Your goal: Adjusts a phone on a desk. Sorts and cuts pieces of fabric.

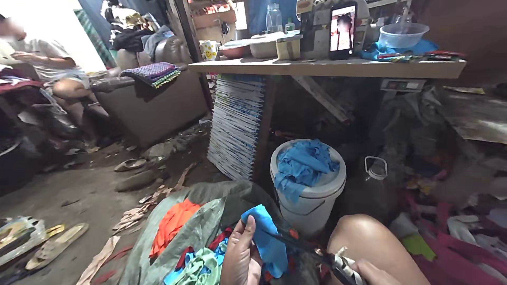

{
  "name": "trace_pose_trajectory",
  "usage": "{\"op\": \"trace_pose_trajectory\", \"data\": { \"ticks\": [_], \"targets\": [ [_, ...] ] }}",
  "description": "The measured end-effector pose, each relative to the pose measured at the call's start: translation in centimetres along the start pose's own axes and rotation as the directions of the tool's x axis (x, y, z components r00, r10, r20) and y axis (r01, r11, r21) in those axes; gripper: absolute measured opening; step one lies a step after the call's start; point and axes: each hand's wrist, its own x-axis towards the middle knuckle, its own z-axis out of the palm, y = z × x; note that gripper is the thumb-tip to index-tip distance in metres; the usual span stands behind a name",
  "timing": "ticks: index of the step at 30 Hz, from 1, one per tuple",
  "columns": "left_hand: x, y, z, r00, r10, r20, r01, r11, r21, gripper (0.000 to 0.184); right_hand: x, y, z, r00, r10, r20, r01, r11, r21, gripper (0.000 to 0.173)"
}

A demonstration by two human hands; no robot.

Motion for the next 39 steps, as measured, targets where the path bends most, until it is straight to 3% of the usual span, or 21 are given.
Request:
{"op": "trace_pose_trajectory", "data": {
  "ticks": [6, 10, 15, 20, 26, 30, 39],
  "targets": [
    [0.0, -0.6, 0.0, 1.0, 0.001, -0.018, -0.001, 0.999, 0.043, 0.021, 1.6, 0.5, 0.1, 0.999, -0.038, -0.037, 0.035, 0.996, -0.086, 0.076],
    [0.5, -1.1, 0.0, 0.999, 0.013, -0.042, -0.011, 0.999, 0.048, 0.024, 2.1, 0.2, 0.0, 1.0, -0.017, -0.018, 0.015, 0.996, -0.087, 0.07],
    [0.8, -1.4, -0.2, 0.997, -0.006, -0.075, 0.011, 0.997, 0.072, 0.013, 2.9, 1.2, 0.1, 1.0, -0.016, -0.016, 0.015, 0.997, -0.071, 0.059],
    [0.8, -1.2, -0.1, 0.997, -0.019, -0.071, 0.022, 0.999, 0.041, 0.014, 2.7, 0.4, -0.1, 1.0, 0.009, -0.018, -0.01, 0.996, -0.091, 0.047],
    [0.7, -1.2, -0.3, 0.997, -0.006, -0.071, 0.012, 0.996, 0.084, 0.014, 3.6, -0.2, 0.0, 0.999, 0.027, 0.029, -0.023, 0.991, -0.128, 0.07],
    [0.4, -1.5, -0.3, 0.999, -0.021, -0.042, 0.025, 0.996, 0.081, 0.016, 4.1, -1.5, -0.2, 0.996, 0.047, 0.082, -0.034, 0.987, -0.16, 0.065],
    [0.6, -1.1, -1.0, 0.998, -0.038, -0.05, 0.041, 0.998, 0.058, 0.016, 4.0, -1.3, 0.8, 0.999, 0.015, 0.042, -0.009, 0.99, -0.138, 0.051]
  ]
}}
